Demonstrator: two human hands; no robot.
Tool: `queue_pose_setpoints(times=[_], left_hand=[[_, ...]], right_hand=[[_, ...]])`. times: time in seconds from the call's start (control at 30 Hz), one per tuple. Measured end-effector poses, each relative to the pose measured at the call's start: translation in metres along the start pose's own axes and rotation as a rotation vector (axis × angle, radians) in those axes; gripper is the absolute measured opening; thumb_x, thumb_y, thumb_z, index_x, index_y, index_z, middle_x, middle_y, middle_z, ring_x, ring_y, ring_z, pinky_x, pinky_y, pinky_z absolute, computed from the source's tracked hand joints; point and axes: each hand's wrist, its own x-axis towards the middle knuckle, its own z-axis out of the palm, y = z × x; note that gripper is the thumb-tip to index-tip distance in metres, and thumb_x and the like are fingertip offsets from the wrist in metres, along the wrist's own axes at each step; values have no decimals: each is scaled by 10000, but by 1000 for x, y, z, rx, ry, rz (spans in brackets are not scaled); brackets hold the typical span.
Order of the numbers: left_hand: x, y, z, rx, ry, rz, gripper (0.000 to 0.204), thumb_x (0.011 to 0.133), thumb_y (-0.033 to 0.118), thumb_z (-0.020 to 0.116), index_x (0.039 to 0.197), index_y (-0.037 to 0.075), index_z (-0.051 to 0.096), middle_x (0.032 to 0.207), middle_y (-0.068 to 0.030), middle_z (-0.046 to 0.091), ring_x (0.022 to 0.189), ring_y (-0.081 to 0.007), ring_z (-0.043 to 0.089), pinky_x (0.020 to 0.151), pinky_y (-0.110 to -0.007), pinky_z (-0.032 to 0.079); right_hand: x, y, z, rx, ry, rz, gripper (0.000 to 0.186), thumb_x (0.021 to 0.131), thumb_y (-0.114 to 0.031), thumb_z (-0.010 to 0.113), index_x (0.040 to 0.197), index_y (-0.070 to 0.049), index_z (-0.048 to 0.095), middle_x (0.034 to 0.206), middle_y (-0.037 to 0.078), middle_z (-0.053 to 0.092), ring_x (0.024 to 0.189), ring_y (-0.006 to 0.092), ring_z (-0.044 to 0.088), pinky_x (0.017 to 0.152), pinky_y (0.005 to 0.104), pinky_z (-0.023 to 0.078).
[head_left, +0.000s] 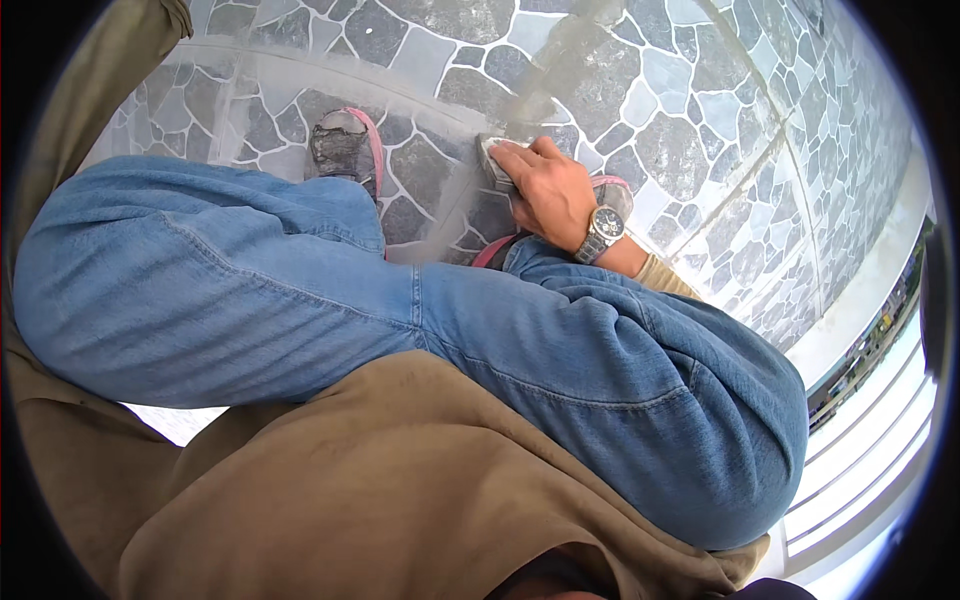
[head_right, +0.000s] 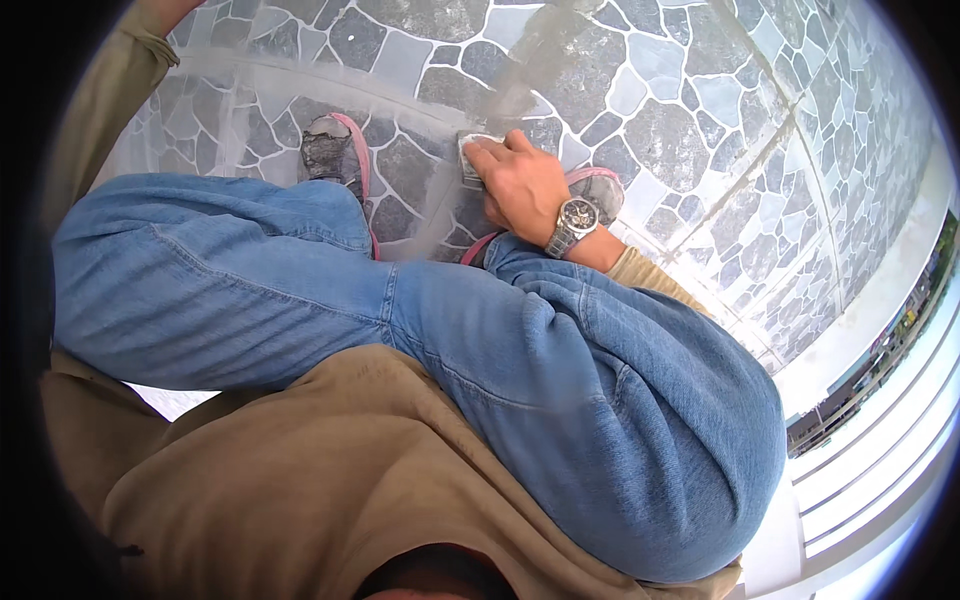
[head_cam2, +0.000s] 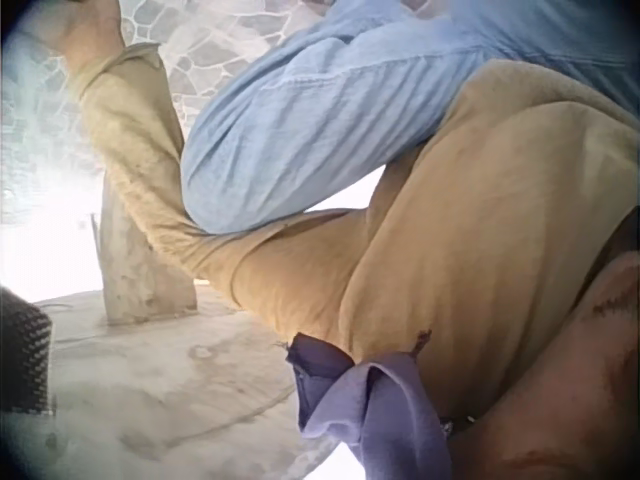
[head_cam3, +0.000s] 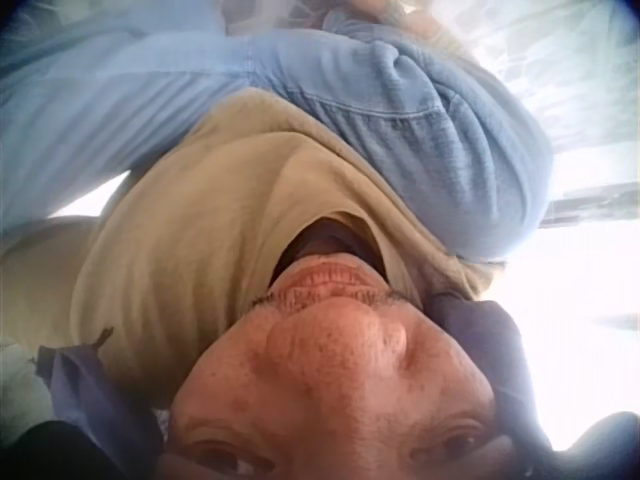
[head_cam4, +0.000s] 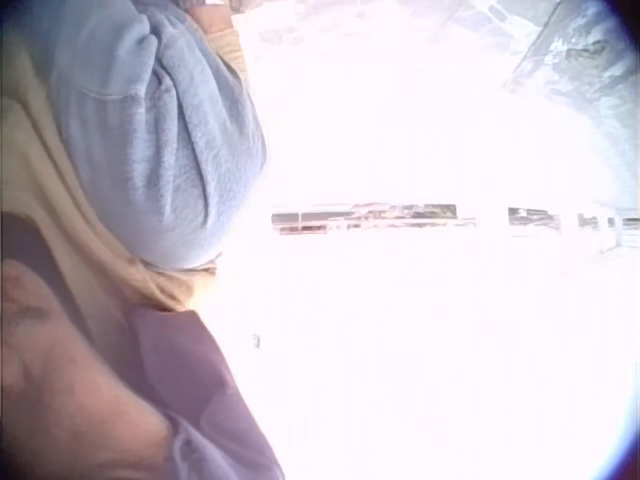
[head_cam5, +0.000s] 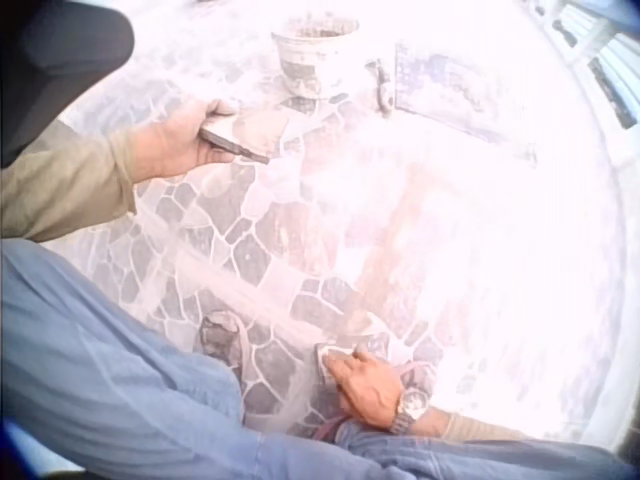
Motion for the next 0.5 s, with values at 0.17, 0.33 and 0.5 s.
queue_pose_setpoints(times=[0.17,0.33,0.5], left_hand=[[1,-2,7,-1,-11,-8,401,1006,313,441,1184,-1,616,967,-126,722,760,-214,712,654,-323,634],[2,0,12,-28,-9,-36,413,1005,319,443,1192,-8,612,970,-141,724,756,-221,718,645,-327,641],[3,6,5,-22,14,0,416,1006,319,445,1191,-17,607,974,-141,724,755,-224,721,639,-331,641]], right_hand=[[13,42,-35,-125,296,81,496,745,-25,622,1238,-82,638,1232,66,699,973,300,634,754,391,580],[-9,4,22,-211,188,-117,540,751,-29,637,1289,-46,609,1299,102,657,1031,280,599,842,363,560],[-7,26,-26,82,75,6,725,709,37,637,1406,-154,580,1448,38,593,1186,270,596,894,378,555]])
